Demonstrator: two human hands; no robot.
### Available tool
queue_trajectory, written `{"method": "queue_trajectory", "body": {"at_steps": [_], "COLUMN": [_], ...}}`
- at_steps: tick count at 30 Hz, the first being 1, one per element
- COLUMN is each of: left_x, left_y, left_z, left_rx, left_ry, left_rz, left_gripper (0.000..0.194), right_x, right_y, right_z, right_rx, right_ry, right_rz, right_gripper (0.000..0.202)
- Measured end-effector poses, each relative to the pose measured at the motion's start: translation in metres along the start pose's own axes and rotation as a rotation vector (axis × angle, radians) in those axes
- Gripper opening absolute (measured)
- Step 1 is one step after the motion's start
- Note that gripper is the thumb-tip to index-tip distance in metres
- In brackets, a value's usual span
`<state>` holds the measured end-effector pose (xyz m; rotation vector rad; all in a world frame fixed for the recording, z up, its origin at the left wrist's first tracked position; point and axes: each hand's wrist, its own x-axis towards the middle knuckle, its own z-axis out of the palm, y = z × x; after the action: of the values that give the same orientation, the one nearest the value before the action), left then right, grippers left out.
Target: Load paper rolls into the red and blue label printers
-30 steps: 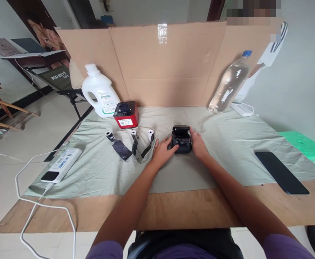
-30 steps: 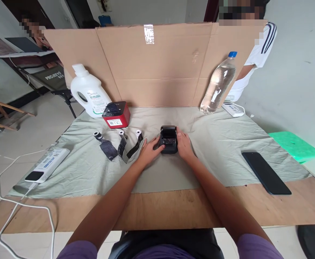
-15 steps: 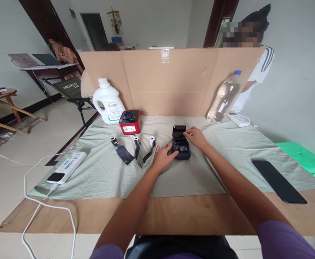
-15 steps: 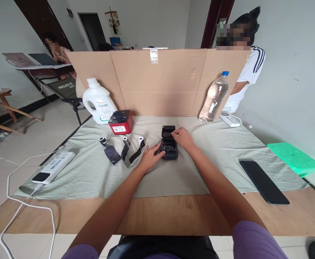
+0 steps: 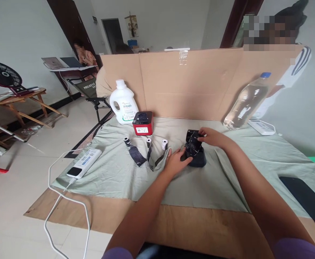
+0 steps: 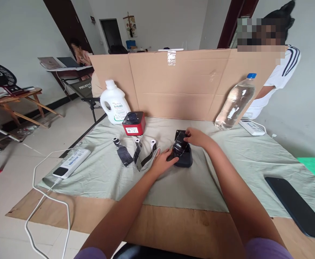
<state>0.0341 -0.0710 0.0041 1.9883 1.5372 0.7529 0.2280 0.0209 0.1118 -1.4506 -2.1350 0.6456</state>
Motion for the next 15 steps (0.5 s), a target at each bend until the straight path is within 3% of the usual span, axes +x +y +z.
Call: {"method": "queue_trajectory", "body": {"at_steps": [2,5,8,12,15], "left_x": [0.000,-0.001,-0.002,-0.002,-0.002], "left_y": [0.000,0.002,0.002,0.002,0.000], "left_z": [-0.001,-0.002,-0.004,-0.004,-0.002], "left_rx": [-0.002,-0.004,-0.016,-0.045,-0.054], "left_ry": [0.001,-0.006,-0.022,-0.022,0.007], "left_rz": [0.007,-0.001,-0.013,0.000,0.033], "left_gripper": [0.068,0.071,0.073,0.071,0.050], "right_x": [0.004,0.025,0.062,0.111,0.129], "right_y": [-0.028,-0.074,-0.108,-0.126,-0.130], "right_z": [-0.010,-0.002,0.031,0.090,0.130], "right_rx": [0.103,0.050,-0.134,-0.361,-0.436], "right_ry": [-0.037,0.077,0.143,-0.083,-0.222], "right_rz": [0.076,-0.021,-0.130,-0.057,0.006], "right_gripper": [0.010,0.014,0.014,0.027,0.035]}}
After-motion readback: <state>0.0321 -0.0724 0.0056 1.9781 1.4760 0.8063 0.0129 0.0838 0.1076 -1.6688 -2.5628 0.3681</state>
